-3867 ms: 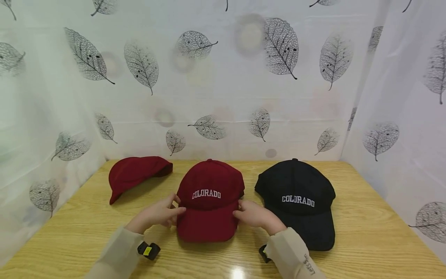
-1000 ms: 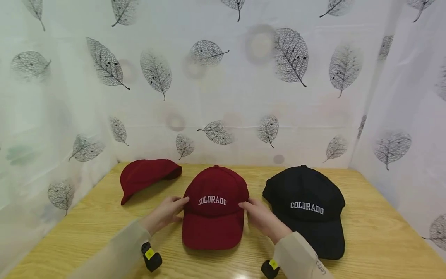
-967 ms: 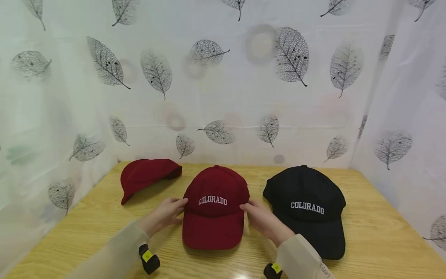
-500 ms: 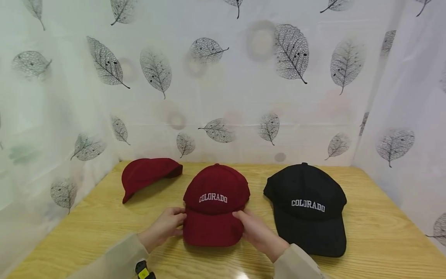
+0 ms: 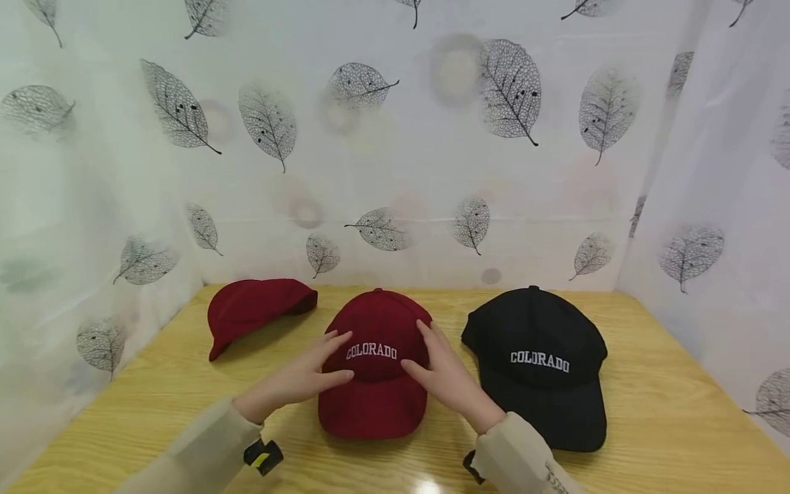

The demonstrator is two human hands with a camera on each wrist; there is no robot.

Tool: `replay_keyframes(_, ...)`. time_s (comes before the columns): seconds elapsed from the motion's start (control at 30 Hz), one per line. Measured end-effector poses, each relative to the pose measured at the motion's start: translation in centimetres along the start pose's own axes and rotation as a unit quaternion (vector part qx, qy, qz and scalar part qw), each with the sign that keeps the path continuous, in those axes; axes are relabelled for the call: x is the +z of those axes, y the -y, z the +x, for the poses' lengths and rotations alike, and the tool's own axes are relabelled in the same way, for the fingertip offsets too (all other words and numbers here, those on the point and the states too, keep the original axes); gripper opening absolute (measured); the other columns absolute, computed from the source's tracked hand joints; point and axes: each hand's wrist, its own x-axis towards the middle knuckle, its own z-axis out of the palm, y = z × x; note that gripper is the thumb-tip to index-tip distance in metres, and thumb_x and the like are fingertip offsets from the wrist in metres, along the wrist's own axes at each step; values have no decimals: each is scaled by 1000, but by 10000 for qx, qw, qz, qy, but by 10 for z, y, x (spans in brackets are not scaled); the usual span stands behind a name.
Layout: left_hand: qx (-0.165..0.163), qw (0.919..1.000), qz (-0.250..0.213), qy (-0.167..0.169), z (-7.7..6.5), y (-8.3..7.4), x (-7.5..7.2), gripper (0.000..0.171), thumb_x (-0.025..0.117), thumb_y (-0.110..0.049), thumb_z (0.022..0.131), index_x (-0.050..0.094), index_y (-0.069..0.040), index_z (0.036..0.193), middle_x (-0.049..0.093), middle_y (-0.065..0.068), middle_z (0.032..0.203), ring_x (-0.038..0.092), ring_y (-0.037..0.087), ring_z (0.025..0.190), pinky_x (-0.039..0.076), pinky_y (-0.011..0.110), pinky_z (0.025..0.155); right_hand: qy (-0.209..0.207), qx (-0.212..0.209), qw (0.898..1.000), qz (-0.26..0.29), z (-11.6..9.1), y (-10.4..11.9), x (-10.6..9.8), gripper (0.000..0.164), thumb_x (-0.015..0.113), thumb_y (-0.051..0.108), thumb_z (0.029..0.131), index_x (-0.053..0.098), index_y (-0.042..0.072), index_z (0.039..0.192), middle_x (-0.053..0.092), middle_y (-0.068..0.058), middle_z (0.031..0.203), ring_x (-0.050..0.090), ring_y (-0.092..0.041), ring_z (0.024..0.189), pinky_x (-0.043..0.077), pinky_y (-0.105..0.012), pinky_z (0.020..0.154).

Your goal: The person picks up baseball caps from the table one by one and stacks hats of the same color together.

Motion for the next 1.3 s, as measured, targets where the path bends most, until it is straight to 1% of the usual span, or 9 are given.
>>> replay_keyframes(0.07, 28, 9995, 296, 126, 4, -2, 3, 66, 58, -32, 85, 30, -8, 141, 17, 25, 145, 21, 45, 129, 25, 57, 97, -96, -147, 9991, -388, 9, -2, 5, 65, 56, 31, 87, 32, -1, 137, 21, -31, 142, 23, -44, 129, 24, -54, 99)
replay_keyframes(0.17, -8, 9971, 737, 202, 9, -4, 9, 64, 58, -30, 85, 32, -9, 140, 16, 26, 144, 23, 50, 125, 30, 58, 93, -163, -172, 9968, -760, 19, -5, 10, 56, 59, 29, 86, 43, 0, 131, 32, -30, 137, 33, -44, 124, 30, -52, 96)
replay_keyframes(0.3, -23, 9942, 1063, 185, 15, -6, 11, 61, 58, -25, 85, 36, -7, 138, 20, 27, 142, 29, 54, 119, 34, 59, 89, -134, -113, 9957, -911, 29, -7, 11, 51, 60, 24, 85, 47, -1, 128, 43, -25, 131, 35, -41, 124, 31, -49, 97)
replay_keyframes(0.4, -65, 9936, 1117, 182, 18, -7, 8, 58, 57, -21, 85, 38, -6, 137, 22, 27, 141, 31, 54, 117, 35, 58, 88, -29, -113, 9948, -1009, 34, -7, 10, 50, 60, 22, 84, 48, -2, 127, 47, -21, 129, 34, -39, 125, 30, -48, 98)
replay_keyframes(0.63, -156, 9943, 1032, 193, 21, -7, 6, 56, 54, -20, 84, 38, -7, 137, 22, 25, 141, 32, 51, 119, 35, 57, 88, 190, -97, 9932, -1147, 38, -6, 7, 50, 60, 21, 84, 48, -4, 126, 48, -21, 128, 34, -40, 125, 29, -48, 98)
replay_keyframes(0.97, -83, 9960, 890, 61, 19, -3, 10, 54, 55, -20, 84, 41, -7, 135, 24, 25, 140, 33, 52, 117, 34, 58, 89, 136, -165, 9936, -1112, 37, -6, 9, 48, 61, 20, 83, 51, -5, 122, 52, -20, 123, 44, -36, 117, 35, -45, 94)
replay_keyframes(1.1, 75, 9971, 751, -33, 18, -1, 9, 52, 55, -19, 84, 43, -5, 133, 26, 27, 138, 33, 53, 117, 33, 58, 90, 61, -74, 9934, -1145, 37, -3, 11, 48, 62, 19, 83, 50, -5, 122, 52, -20, 122, 46, -34, 115, 37, -44, 93)
replay_keyframes(1.23, 325, 9979, 543, -114, 21, 4, 4, 47, 55, -20, 85, 47, -4, 129, 31, 25, 136, 36, 44, 120, 31, 53, 95, -64, 42, 9937, -1120, 36, -1, 10, 47, 63, 20, 82, 51, -1, 122, 54, -18, 119, 50, -32, 110, 39, -43, 91)
replay_keyframes(1.3, 476, 9979, 399, -188, 22, 7, 0, 43, 55, -20, 86, 50, -3, 125, 37, 23, 132, 39, 38, 120, 31, 49, 97, -135, 110, 9937, -1108, 36, -1, 9, 45, 63, 21, 81, 52, 0, 120, 56, -16, 114, 53, -29, 105, 41, -42, 88)
